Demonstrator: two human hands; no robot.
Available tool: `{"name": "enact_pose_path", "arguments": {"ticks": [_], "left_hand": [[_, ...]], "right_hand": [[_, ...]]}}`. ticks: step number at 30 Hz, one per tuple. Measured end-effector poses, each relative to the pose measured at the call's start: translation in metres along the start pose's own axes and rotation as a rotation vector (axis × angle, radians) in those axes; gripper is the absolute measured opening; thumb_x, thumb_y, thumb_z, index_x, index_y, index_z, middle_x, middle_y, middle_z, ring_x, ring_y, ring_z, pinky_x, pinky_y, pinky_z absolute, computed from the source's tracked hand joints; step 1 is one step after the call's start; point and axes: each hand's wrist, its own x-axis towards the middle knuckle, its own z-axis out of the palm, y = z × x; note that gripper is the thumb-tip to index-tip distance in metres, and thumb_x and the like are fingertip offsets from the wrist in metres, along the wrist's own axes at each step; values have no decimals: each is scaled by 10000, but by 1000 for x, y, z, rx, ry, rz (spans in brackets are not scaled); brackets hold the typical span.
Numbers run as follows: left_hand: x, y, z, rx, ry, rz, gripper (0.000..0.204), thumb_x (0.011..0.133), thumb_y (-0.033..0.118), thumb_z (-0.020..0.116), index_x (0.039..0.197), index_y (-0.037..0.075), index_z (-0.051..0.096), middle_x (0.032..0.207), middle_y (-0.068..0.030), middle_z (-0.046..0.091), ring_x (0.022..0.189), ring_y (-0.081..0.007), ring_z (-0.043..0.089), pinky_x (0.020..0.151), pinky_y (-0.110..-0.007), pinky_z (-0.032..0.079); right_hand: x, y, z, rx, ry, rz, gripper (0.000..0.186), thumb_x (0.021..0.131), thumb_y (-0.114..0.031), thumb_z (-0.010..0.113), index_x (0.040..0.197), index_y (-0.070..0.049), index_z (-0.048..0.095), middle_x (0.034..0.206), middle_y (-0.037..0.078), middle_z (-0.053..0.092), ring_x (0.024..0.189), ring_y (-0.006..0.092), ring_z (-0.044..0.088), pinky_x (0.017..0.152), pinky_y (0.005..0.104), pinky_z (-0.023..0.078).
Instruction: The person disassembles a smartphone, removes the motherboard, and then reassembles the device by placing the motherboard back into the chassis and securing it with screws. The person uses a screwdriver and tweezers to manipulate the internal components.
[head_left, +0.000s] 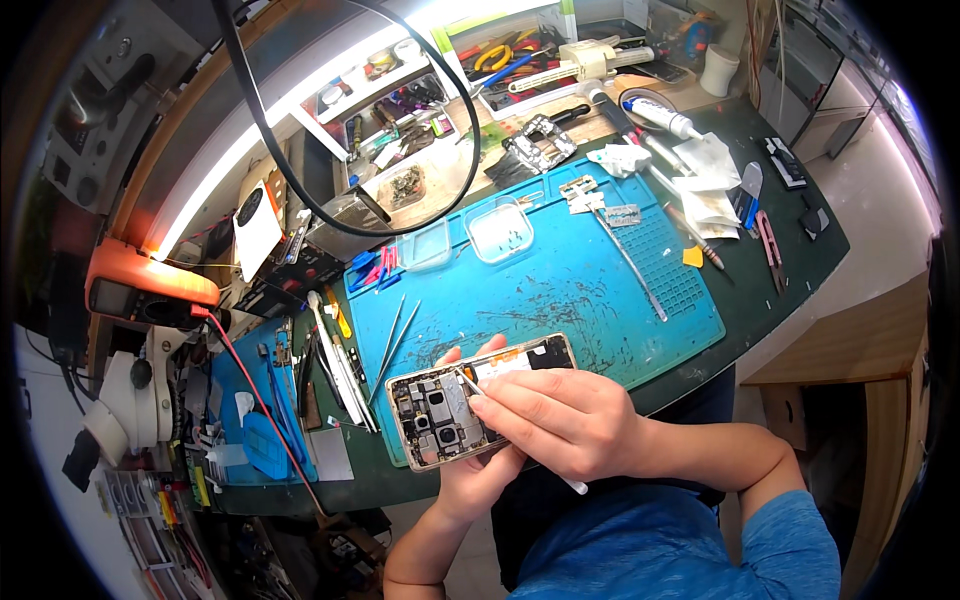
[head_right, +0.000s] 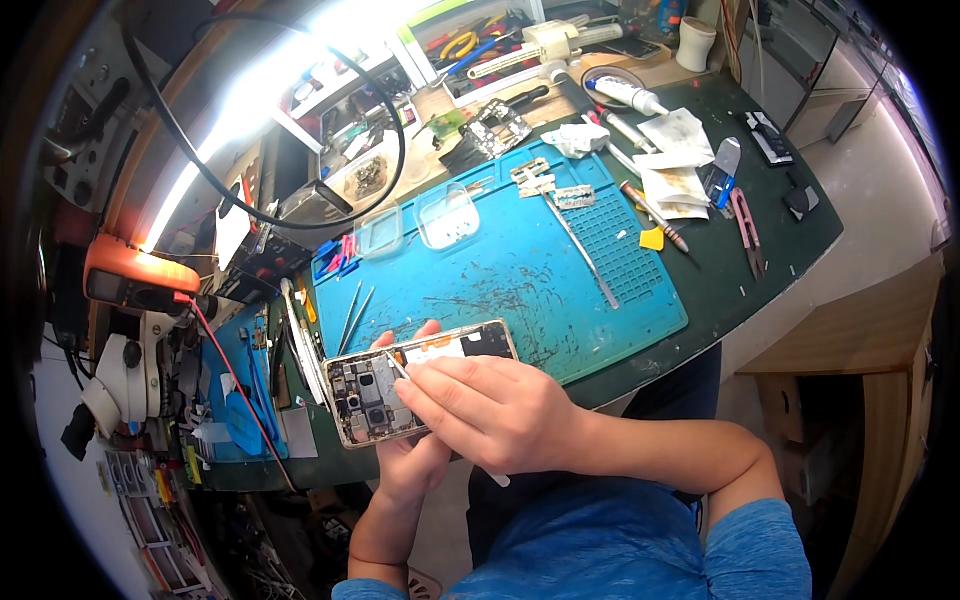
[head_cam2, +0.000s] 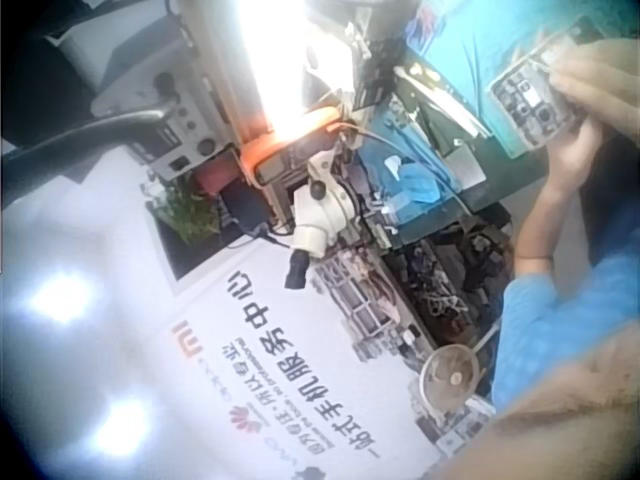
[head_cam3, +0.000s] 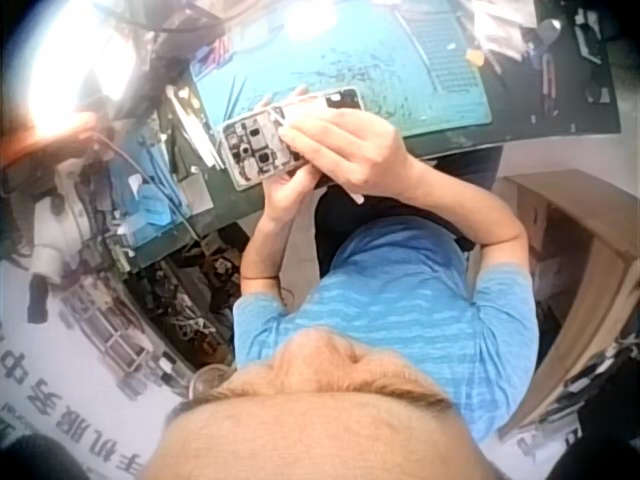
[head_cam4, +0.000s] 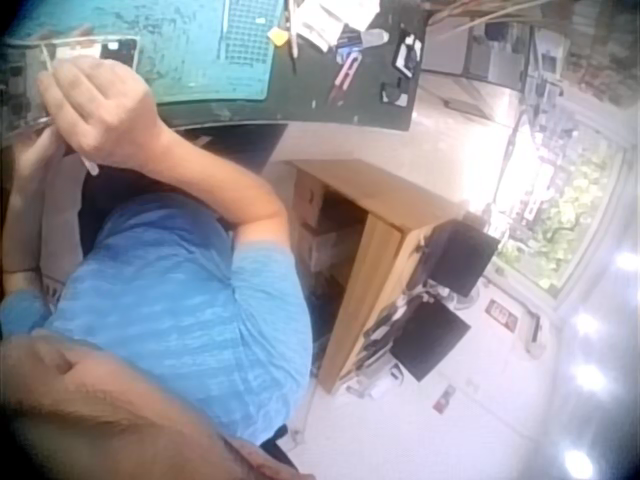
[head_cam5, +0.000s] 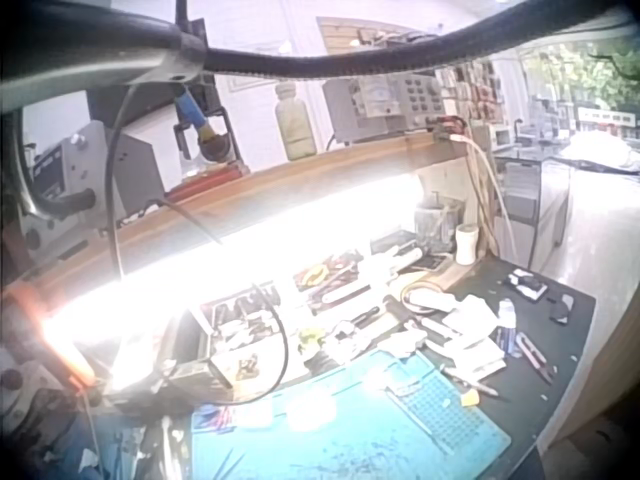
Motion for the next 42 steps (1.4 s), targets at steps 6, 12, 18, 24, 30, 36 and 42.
{"name": "enact_pose_path", "arguments": {"ticks": [6,12,18,24,30,36,42], "left_hand": [[1,3,3,-100,24,-37,1092,844,-102,711,1682,101,40,1697,-234,297,1500,-330,439,1264,-497,350],[-1,3,3,-208,19,-51,1081,838,-133,679,1687,147,71,1709,-226,272,1524,-334,402,1259,-500,361],[1,4,7,-243,32,-89,1083,827,-149,661,1689,165,84,1719,-221,246,1530,-339,394,1261,-501,362],[0,4,7,-257,81,-127,1091,801,-37,768,1677,207,164,1719,-216,259,1536,-363,386,1274,-532,351],[-2,4,5,-294,88,-134,1123,781,-28,782,1683,204,155,1719,-219,263,1543,-369,374,1277,-536,343],[-2,4,6,-296,80,-119,1111,794,-40,760,1689,187,141,1718,-239,252,1559,-373,349,1280,-534,333],[-1,3,6,-289,48,-92,1072,832,-76,717,1685,163,114,1715,-235,251,1547,-359,371,1267,-510,362]], "right_hand": [[-3,-2,4,-6,16,12,445,777,-101,675,1200,20,744,1185,116,743,1064,235,757,884,347,632],[0,-3,3,47,-2,53,444,784,-90,671,1206,27,741,1197,130,747,1076,251,761,883,353,635],[-2,3,0,176,-24,159,436,786,-86,668,1200,27,742,1189,131,751,1066,253,764,879,352,636],[3,-2,1,-5,-30,4,446,775,-94,688,1197,24,769,1168,156,767,1035,260,777,883,353,645],[4,-4,-1,23,-26,69,409,804,-85,727,1198,18,768,1137,150,774,1015,262,782,873,354,647],[1,3,3,138,10,142,309,860,-124,840,1154,-48,783,1089,91,788,988,232,785,809,332,645],[0,4,5,108,14,115,404,814,-115,740,1210,-35,752,1158,102,779,1030,220,778,801,338,639]]}}
